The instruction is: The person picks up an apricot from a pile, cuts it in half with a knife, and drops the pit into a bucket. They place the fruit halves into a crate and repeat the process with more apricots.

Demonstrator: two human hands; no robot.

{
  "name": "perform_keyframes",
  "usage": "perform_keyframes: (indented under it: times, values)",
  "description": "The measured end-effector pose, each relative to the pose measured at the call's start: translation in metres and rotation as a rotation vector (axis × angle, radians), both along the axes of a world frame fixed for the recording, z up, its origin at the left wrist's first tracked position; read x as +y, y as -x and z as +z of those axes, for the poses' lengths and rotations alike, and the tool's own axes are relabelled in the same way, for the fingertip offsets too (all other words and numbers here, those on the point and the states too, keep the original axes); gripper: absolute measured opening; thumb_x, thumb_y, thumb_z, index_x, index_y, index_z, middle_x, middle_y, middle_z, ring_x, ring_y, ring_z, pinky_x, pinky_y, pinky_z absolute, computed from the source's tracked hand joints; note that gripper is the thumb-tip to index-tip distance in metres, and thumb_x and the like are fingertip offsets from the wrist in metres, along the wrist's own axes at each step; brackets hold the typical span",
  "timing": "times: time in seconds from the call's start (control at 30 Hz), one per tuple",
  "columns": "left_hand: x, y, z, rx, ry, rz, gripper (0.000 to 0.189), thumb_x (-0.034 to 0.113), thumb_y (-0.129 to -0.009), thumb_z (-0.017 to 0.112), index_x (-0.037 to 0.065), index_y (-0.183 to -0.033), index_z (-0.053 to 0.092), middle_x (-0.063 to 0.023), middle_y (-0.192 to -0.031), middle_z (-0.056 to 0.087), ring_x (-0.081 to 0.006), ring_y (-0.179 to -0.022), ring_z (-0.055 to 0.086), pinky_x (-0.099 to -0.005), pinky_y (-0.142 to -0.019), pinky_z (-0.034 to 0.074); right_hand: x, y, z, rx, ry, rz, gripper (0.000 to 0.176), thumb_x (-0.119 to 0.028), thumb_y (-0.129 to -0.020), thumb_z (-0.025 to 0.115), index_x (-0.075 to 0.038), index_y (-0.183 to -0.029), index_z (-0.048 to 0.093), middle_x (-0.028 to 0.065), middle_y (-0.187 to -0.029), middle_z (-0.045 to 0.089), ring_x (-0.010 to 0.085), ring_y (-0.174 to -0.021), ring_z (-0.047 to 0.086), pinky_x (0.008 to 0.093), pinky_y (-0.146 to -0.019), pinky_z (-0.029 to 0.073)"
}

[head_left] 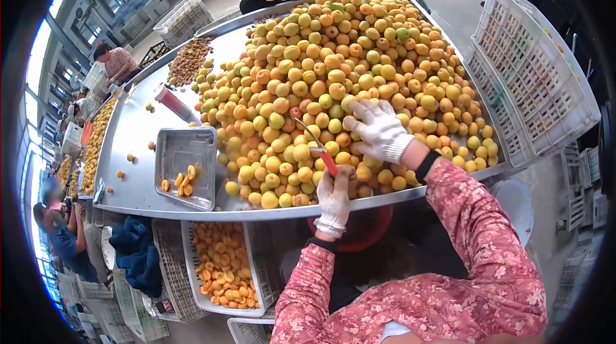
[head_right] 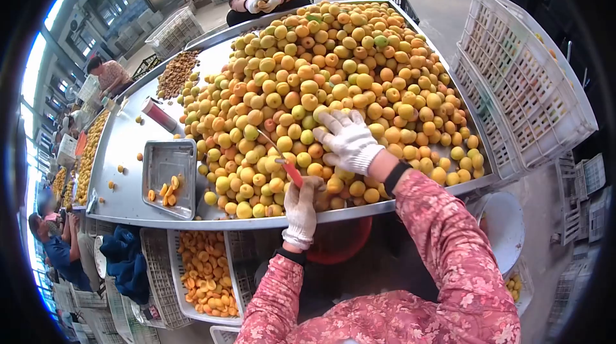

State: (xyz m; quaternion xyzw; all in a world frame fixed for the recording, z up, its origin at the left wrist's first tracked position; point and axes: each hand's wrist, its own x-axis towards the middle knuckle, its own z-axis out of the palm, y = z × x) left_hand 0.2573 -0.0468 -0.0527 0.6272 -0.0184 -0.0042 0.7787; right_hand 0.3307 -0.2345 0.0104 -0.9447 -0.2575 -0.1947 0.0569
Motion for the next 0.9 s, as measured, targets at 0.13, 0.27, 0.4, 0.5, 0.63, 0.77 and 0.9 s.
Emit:
perform_keyframes:
  times: [0.13, 0.27, 0.4, 0.5, 0.63, 0.77, 0.9]
  values:
    - [0.001, -0.005, -0.002, 0.043, 0.096, 0.024, 0.023, 0.028, -0.101, 0.057, 0.007, -0.099, 0.066, 0.0007, -0.086, 0.068, -0.0012, -0.065, 0.049, -0.0188, -0.055, 0.034, -0.019, -0.017, -0.025, 0.01, 0.023, 0.011, 0.048, -0.033, -0.078, 0.076, -0.014, -0.121, 0.065, 0.0165, -0.14, 0.052, 0.0367, -0.134, 0.046, 0.0564, -0.109, 0.036]
    - [0.003, -0.009, 0.001, 0.119, 0.184, 0.013, 0.018, 0.015, -0.102, 0.054, -0.001, -0.101, 0.062, -0.0077, -0.098, 0.067, -0.013, -0.086, 0.062, -0.0282, -0.083, 0.05, -0.064, -0.005, -0.021, 0.056, -0.298, -0.059, 0.029, -0.022, -0.084, 0.071, -0.008, -0.109, 0.068, 0.0218, -0.125, 0.06, 0.0398, -0.112, 0.06, 0.0435, -0.095, 0.051]
    - [0.002, -0.009, 0.004, 0.19, 0.26, 0.035, 0.02, 0.017, -0.103, 0.053, -0.001, -0.102, 0.061, -0.0075, -0.098, 0.067, -0.013, -0.085, 0.062, -0.0277, -0.083, 0.05, -0.12, 0.005, -0.037, 0.14, -0.407, -0.31, 0.029, -0.021, -0.091, 0.068, -0.007, -0.117, 0.065, 0.0183, -0.113, 0.064, 0.035, -0.107, 0.063, 0.0404, -0.09, 0.052]
    - [0.002, -0.006, 0.006, 0.17, 0.266, 0.053, 0.02, 0.018, -0.103, 0.053, 0.0, -0.102, 0.062, -0.0062, -0.094, 0.068, -0.0128, -0.084, 0.063, -0.0266, -0.08, 0.05, -0.128, 0.007, -0.026, 0.161, -0.437, -0.383, 0.031, -0.027, -0.092, 0.069, -0.006, -0.114, 0.066, 0.0184, -0.104, 0.068, 0.0353, -0.096, 0.066, 0.0409, -0.084, 0.053]
    - [-0.003, -0.002, 0.016, 0.167, 0.399, -0.128, 0.024, 0.021, -0.104, 0.052, 0.001, -0.114, 0.059, -0.0106, -0.118, 0.062, -0.0182, -0.102, 0.064, -0.0312, -0.085, 0.054, -0.131, 0.014, -0.013, 0.197, -0.564, -0.607, 0.03, -0.025, -0.09, 0.071, -0.002, -0.11, 0.067, 0.0182, -0.095, 0.07, 0.0313, -0.088, 0.069, 0.0372, -0.082, 0.054]
    - [-0.02, 0.004, 0.013, 0.209, 0.783, -0.32, 0.03, 0.023, -0.105, 0.052, 0.002, -0.126, 0.053, -0.0133, -0.138, 0.049, -0.0269, -0.121, 0.059, -0.0429, -0.094, 0.056, -0.05, 0.057, 0.011, 0.206, -0.708, -0.156, 0.033, -0.008, -0.086, 0.073, -0.001, -0.117, 0.064, 0.0104, -0.105, 0.066, 0.0189, -0.095, 0.066, 0.0309, -0.085, 0.054]
    - [-0.019, 0.005, 0.004, 0.273, 0.901, -0.401, 0.029, 0.023, -0.103, 0.055, 0.003, -0.125, 0.052, -0.0126, -0.133, 0.052, -0.0281, -0.119, 0.06, -0.0474, -0.099, 0.055, -0.038, 0.069, -0.004, 0.181, -0.521, -0.106, 0.037, -0.012, -0.08, 0.075, -0.008, -0.116, 0.066, 0.0127, -0.109, 0.065, 0.0269, -0.102, 0.065, 0.04, -0.091, 0.051]
